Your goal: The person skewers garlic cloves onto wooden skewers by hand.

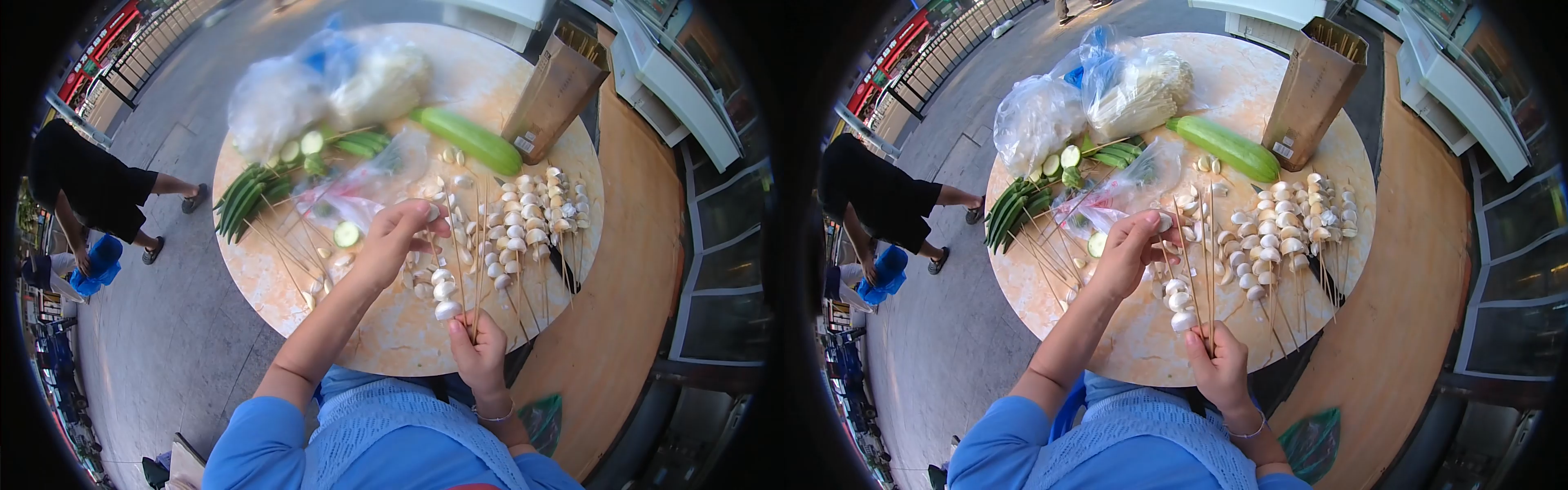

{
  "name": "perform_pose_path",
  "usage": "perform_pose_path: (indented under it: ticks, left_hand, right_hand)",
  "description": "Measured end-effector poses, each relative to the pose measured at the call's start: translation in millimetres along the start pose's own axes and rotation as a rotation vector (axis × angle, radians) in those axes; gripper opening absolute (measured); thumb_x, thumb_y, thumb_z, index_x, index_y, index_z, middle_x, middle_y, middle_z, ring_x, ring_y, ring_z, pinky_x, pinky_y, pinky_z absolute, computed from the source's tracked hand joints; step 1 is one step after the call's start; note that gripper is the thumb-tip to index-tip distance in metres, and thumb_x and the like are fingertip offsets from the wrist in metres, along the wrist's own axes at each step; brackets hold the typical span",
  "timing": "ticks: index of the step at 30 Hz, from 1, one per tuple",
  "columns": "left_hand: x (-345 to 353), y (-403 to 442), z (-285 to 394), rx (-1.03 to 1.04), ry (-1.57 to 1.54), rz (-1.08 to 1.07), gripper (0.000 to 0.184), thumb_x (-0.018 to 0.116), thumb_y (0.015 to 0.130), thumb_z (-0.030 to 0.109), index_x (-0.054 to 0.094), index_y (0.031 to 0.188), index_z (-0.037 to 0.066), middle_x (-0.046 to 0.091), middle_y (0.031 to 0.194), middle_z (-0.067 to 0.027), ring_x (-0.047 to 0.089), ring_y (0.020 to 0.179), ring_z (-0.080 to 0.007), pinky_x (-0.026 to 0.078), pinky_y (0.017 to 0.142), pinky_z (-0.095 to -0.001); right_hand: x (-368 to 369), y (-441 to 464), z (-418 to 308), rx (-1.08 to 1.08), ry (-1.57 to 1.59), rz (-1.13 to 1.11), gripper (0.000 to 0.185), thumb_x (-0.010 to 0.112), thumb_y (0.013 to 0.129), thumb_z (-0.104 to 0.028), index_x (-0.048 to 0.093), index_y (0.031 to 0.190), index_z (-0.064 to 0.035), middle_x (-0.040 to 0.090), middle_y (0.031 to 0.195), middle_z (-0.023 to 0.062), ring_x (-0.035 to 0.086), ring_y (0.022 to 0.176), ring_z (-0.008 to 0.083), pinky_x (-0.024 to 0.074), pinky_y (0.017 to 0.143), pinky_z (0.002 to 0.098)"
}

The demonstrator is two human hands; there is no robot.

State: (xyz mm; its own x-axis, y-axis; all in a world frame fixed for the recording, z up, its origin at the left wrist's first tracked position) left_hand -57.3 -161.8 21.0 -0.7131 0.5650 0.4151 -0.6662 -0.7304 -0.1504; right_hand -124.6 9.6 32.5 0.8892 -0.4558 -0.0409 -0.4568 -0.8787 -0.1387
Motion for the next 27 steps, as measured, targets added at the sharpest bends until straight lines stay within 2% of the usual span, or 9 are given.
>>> perform_pose_path:
  ticks: [5, 6, 9, 12, 15, 18, 20, 21, 27]
  left_hand:
    - [10.4, -12.6, -14.4, -0.06, -0.092, -0.004, 0.035, 0.043, 0.091, 0.031, 0.06, 0.097, 0.001, 0.061, 0.079, -0.0037, 0.056, 0.076, -0.0097, 0.046, 0.061, -0.0235]
    - [18.7, -22.7, -33.6, -0.098, 0.333, -0.154, 0.033, 0.045, 0.091, 0.029, 0.061, 0.097, 0.001, 0.06, 0.079, -0.002, 0.054, 0.073, -0.0075, 0.045, 0.061, -0.0214]
    - [27.6, -30.6, -33.5, -0.078, 0.047, -0.047, 0.03, 0.046, 0.091, 0.026, 0.062, 0.095, 0.001, 0.061, 0.079, -0.0001, 0.053, 0.071, -0.0059, 0.044, 0.061, -0.0201]
    - [27.9, -32.8, -28.2, -0.053, 0.056, -0.083, 0.041, 0.045, 0.09, 0.037, 0.058, 0.104, 0.001, 0.061, 0.089, -0.002, 0.054, 0.076, -0.0074, 0.045, 0.062, -0.0217]
    - [10.4, -16.6, -23.3, -0.013, -0.186, -0.087, 0.069, 0.04, 0.083, 0.059, 0.039, 0.125, 0.004, 0.053, 0.11, -0.0076, 0.055, 0.088, -0.0143, 0.048, 0.065, -0.0274]
    - [11.4, -14.9, 1.0, 0.024, -0.383, -0.083, 0.046, 0.043, 0.088, 0.043, 0.048, 0.111, 0.004, 0.056, 0.094, -0.0064, 0.056, 0.084, -0.0139, 0.05, 0.061, -0.0275]
    - [14.9, -18.7, 6.8, 0.016, -0.281, -0.087, 0.034, 0.041, 0.09, 0.038, 0.052, 0.087, 0.006, 0.056, 0.082, -0.0055, 0.056, 0.077, -0.0135, 0.049, 0.06, -0.0278]
    - [13.9, -19.4, 6.1, 0.041, -0.271, -0.102, 0.032, 0.039, 0.09, 0.035, 0.051, 0.083, 0.006, 0.056, 0.077, -0.0045, 0.056, 0.075, -0.0126, 0.048, 0.059, -0.0267]
    - [8.1, -34.4, 7.2, 0.088, -0.249, -0.058, 0.033, 0.035, 0.093, 0.034, 0.051, 0.086, 0.006, 0.057, 0.075, -0.0044, 0.056, 0.07, -0.0097, 0.047, 0.056, -0.0233]
  right_hand:
    - [2.1, -0.1, 8.7, 0.054, 0.043, 0.007, 0.01, 0.055, 0.085, -0.007, 0.051, 0.078, 0.0001, 0.042, 0.053, -0.0055, 0.034, 0.048, -0.0002, 0.0272, 0.042, 0.0182]
    - [1.3, 3.5, 7.7, 0.051, 0.094, 0.046, 0.01, 0.055, 0.085, -0.007, 0.051, 0.079, 0.0002, 0.042, 0.054, -0.0056, 0.034, 0.048, -0.0002, 0.0273, 0.042, 0.018]
    - [-2.3, 5.1, 9.3, 0.054, 0.12, 0.077, 0.01, 0.054, 0.085, -0.008, 0.052, 0.081, 0.0004, 0.042, 0.055, -0.0058, 0.034, 0.048, -0.0002, 0.0275, 0.042, 0.0174]
    - [-6.7, 3.1, 2.0, 0.063, 0.094, 0.045, 0.01, 0.054, 0.086, -0.008, 0.051, 0.083, 0.0006, 0.043, 0.056, -0.0057, 0.034, 0.048, -0.0003, 0.0273, 0.043, 0.0166]
    - [-7.0, 1.7, -0.8, 0.03, 0.096, -0.014, 0.01, 0.053, 0.086, -0.009, 0.051, 0.083, 0.0006, 0.043, 0.055, -0.0052, 0.035, 0.047, -0.0001, 0.0268, 0.042, 0.0162]
    - [5.2, -3.7, -0.3, 0.014, 0.14, -0.056, 0.01, 0.053, 0.085, -0.009, 0.05, 0.082, -0.0002, 0.043, 0.052, -0.0035, 0.035, 0.042, 0.0015, 0.0259, 0.039, 0.0169]
    - [8.3, -5.8, 5.8, 0.01, 0.152, -0.055, 0.011, 0.052, 0.085, -0.01, 0.049, 0.081, -0.0002, 0.043, 0.05, -0.0015, 0.035, 0.039, 0.003, 0.0254, 0.037, 0.0175]
    - [15.0, -5.7, 8.1, -0.002, 0.157, -0.124, 0.011, 0.052, 0.085, -0.01, 0.049, 0.081, -0.0002, 0.043, 0.05, -0.0015, 0.035, 0.039, 0.003, 0.0254, 0.037, 0.0175]
    - [14.8, -8.1, 11.8, -0.066, 0.102, -0.06, 0.013, 0.05, 0.087, -0.012, 0.046, 0.082, -0.0006, 0.038, 0.047, -0.0023, 0.029, 0.032, 0.0025, 0.019, 0.03, 0.0177]
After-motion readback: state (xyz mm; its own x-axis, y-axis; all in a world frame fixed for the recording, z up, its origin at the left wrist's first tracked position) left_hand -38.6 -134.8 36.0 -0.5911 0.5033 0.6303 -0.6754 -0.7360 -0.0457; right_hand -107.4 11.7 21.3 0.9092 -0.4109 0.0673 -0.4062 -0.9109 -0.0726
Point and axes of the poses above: each hand's wrist, its own y-axis towards the middle knuckle, its own x-axis out of the palm, z = x × y, the point moved 7 cm from there along y, towards the middle knuckle
